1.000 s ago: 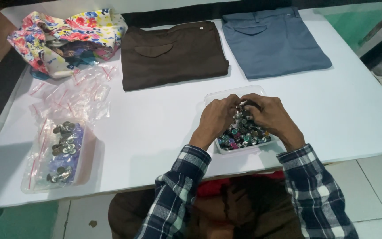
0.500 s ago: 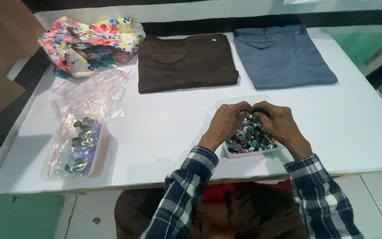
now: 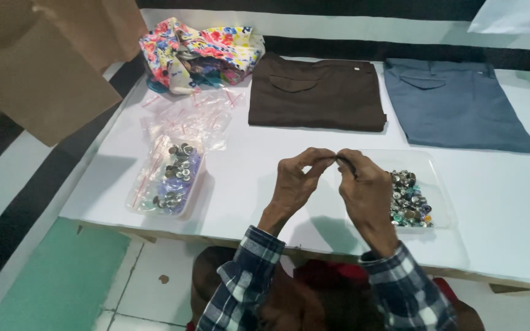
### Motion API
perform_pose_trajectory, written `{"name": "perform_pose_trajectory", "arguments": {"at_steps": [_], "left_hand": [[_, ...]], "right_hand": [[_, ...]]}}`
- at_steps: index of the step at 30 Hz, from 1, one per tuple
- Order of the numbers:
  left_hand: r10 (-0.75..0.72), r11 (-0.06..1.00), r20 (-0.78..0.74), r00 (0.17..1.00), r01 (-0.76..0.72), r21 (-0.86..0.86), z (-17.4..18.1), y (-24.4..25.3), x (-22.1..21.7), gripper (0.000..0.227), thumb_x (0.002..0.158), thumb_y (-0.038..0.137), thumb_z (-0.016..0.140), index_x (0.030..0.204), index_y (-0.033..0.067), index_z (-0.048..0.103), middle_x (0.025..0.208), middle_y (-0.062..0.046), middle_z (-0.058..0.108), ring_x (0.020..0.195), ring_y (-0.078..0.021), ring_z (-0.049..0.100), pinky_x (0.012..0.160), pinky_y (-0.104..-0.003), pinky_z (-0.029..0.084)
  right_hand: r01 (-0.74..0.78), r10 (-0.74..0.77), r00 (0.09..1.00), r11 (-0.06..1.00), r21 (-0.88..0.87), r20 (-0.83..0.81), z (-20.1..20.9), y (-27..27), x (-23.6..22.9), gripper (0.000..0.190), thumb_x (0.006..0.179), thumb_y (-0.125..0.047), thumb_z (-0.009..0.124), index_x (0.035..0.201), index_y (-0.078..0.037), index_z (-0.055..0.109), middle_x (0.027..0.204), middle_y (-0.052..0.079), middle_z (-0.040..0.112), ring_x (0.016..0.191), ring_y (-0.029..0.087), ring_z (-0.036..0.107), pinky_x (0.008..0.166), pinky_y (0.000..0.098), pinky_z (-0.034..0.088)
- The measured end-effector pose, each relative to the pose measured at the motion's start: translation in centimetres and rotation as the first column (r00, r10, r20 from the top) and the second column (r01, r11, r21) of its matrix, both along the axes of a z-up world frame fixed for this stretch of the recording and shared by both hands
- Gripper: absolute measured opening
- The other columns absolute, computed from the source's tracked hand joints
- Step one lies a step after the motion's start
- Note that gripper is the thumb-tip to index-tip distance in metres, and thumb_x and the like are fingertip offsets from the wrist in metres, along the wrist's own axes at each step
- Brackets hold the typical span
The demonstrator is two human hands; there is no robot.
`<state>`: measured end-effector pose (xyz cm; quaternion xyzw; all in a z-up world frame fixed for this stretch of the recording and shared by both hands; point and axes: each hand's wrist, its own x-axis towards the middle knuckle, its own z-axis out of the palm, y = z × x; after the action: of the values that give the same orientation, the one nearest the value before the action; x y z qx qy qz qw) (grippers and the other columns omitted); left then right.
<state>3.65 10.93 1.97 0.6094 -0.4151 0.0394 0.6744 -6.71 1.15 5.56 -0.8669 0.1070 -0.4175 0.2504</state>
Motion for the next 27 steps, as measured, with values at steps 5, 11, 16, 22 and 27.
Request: {"name": "perform_pose_trajectory", "arguments": {"at_steps": [5, 11, 16, 22, 27], "left_hand": [[0.091, 0.993, -0.106, 0.99, -0.082, 0.086, -4.5, 2.8, 3.1, 0.014, 0.092, 0.009, 0.075, 0.102, 0.0177, 0.079, 0.087, -0.002, 0.079, 0.087, -0.0172, 0.076, 0.08, -0.035, 0.06], [0.236, 0.908, 0.094, 0.967, -0.254, 0.333, -8.9, 2.8, 6.5, 0.017, 0.085, 0.012, 0.079, 0.096, 0.0246, 0.081, 0.084, 0.002, 0.078, 0.089, -0.0226, 0.074, 0.092, -0.037, 0.053], [0.246, 0.829, 0.135, 0.96, -0.281, 0.483, -8.3, 3.7, 5.9, 0.018, 0.089, 0.016, 0.076, 0.1, 0.0292, 0.08, 0.088, 0.006, 0.078, 0.094, -0.0191, 0.071, 0.103, -0.04, 0.043], [0.269, 0.836, 0.241, 0.932, -0.35, 0.421, -8.0, 3.8, 5.7, 0.018, 0.088, 0.013, 0.077, 0.1, 0.0254, 0.08, 0.085, 0.002, 0.077, 0.092, -0.0222, 0.072, 0.094, -0.038, 0.051], [0.258, 0.837, 0.256, 0.932, -0.348, 0.423, -8.0, 3.7, 5.8, 0.016, 0.087, 0.015, 0.078, 0.102, 0.0217, 0.08, 0.083, 0.001, 0.075, 0.092, -0.021, 0.072, 0.095, -0.037, 0.05]], "right_hand": [[0.072, -0.068, 0.982, 0.997, 0.019, -0.178, -6.9, 1.9, 4.9, 0.013, 0.097, -0.01, 0.065, 0.108, -0.015, 0.07, 0.092, 0.008, 0.075, 0.086, 0.031, 0.075, 0.075, 0.0441, 0.061], [0.095, -0.036, 0.954, 0.978, 0.185, -0.299, -12.7, 0.2, 7.3, 0.011, 0.096, -0.02, 0.07, 0.107, -0.018, 0.074, 0.098, 0.006, 0.073, 0.093, 0.03, 0.073, 0.08, 0.0415, 0.059], [0.084, -0.02, 0.967, 0.965, 0.247, -0.253, -14.7, -0.8, 7.7, 0.014, 0.092, -0.021, 0.076, 0.106, -0.023, 0.076, 0.096, 0.004, 0.072, 0.091, 0.029, 0.072, 0.079, 0.0403, 0.058], [0.086, -0.032, 0.969, 0.974, 0.211, -0.247, -15.6, -1.3, 7.9, 0.017, 0.091, -0.022, 0.075, 0.108, -0.022, 0.077, 0.097, 0.006, 0.073, 0.091, 0.03, 0.072, 0.077, 0.0398, 0.059], [0.09, -0.018, 0.963, 0.962, 0.258, -0.27, -14.6, -0.6, 7.7, 0.019, 0.096, -0.02, 0.069, 0.112, -0.019, 0.078, 0.098, 0.006, 0.073, 0.087, 0.026, 0.072, 0.075, 0.0372, 0.058]]}}
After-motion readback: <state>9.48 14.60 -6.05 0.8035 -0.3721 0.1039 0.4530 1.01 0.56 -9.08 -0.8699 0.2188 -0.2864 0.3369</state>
